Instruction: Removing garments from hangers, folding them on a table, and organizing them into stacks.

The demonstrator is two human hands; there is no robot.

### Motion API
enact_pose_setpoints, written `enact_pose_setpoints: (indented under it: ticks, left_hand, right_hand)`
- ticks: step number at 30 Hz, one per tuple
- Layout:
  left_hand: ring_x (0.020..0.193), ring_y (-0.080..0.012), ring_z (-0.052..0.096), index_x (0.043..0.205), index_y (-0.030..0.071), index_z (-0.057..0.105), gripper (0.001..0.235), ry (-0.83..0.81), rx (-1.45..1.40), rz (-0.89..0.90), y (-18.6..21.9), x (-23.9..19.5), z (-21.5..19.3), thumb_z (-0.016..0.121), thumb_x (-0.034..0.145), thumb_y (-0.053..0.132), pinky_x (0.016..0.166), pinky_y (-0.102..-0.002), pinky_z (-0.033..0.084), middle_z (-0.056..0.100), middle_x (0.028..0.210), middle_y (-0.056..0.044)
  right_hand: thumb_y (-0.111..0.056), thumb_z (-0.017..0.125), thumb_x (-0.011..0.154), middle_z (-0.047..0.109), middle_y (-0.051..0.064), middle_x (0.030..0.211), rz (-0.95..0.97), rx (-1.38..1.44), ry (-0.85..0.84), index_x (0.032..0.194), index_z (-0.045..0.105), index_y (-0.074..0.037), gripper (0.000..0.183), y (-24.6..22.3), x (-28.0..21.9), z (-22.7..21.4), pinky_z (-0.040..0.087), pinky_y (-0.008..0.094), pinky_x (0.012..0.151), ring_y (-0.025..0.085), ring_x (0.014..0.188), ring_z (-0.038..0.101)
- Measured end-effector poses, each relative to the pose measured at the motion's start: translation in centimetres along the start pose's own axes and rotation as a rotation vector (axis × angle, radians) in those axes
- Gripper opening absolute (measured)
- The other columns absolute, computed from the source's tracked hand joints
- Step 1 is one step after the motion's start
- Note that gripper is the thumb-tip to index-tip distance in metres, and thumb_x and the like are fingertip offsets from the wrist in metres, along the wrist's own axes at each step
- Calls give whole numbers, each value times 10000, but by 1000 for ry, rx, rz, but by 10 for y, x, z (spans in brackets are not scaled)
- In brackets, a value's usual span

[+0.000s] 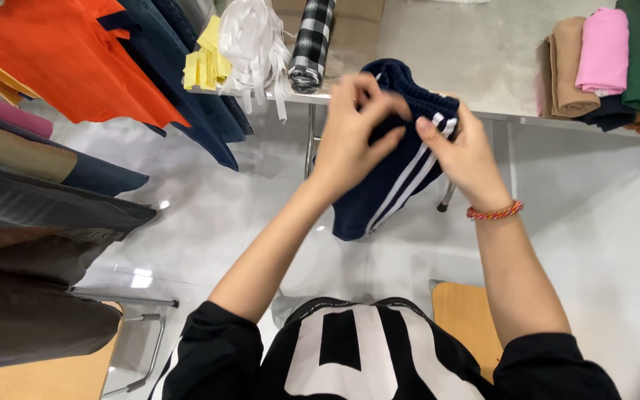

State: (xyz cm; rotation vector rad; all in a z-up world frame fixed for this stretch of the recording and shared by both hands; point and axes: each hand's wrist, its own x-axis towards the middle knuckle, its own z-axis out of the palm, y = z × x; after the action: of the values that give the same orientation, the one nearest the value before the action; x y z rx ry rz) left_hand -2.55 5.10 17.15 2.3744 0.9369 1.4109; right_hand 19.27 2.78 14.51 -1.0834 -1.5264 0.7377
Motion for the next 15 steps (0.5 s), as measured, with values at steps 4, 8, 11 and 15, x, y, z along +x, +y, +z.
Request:
enact_pose_setpoints:
  ticks: [4,8,11,15]
  left_hand:
    - [1346,-351,421,1235,252,586,545,-18,-31,-139,-25,1,-9,963,843,281,1196,-509,356,352,1492,-112]
    - [1320,-188,483,1188,221,606,393,-412,-441,-263,-43,0,-18,876,910,289,1098,-351,436,494,1346,-37]
    - [1124,-145,537,1115,233,615,318,-559,-429,-310,-40,3,-24,857,910,258,901,-292,494,543,1186,16]
    - [1153,-275,580,1436,283,538,630,-730,-214,-240,-31,6,-19,854,906,409,1031,-357,491,450,1270,-108]
  right_hand:
    - [-349,678,1045,683,35,1244,162,1,-99,1324,611,-52,412,-11,4,-14,508,270,1019,123,1163,630]
    - [-374,652,1045,637,11,1274,130,59,-223,1382,598,-53,469,-9,8,-27,465,246,1015,103,1173,572]
    - [-401,652,1023,622,12,1322,159,71,-240,1432,584,-54,541,-6,9,-36,454,235,1045,99,1207,564]
    - [-408,669,1005,632,37,1338,197,87,-232,1413,589,-60,542,9,9,-48,471,245,1097,123,1247,588]
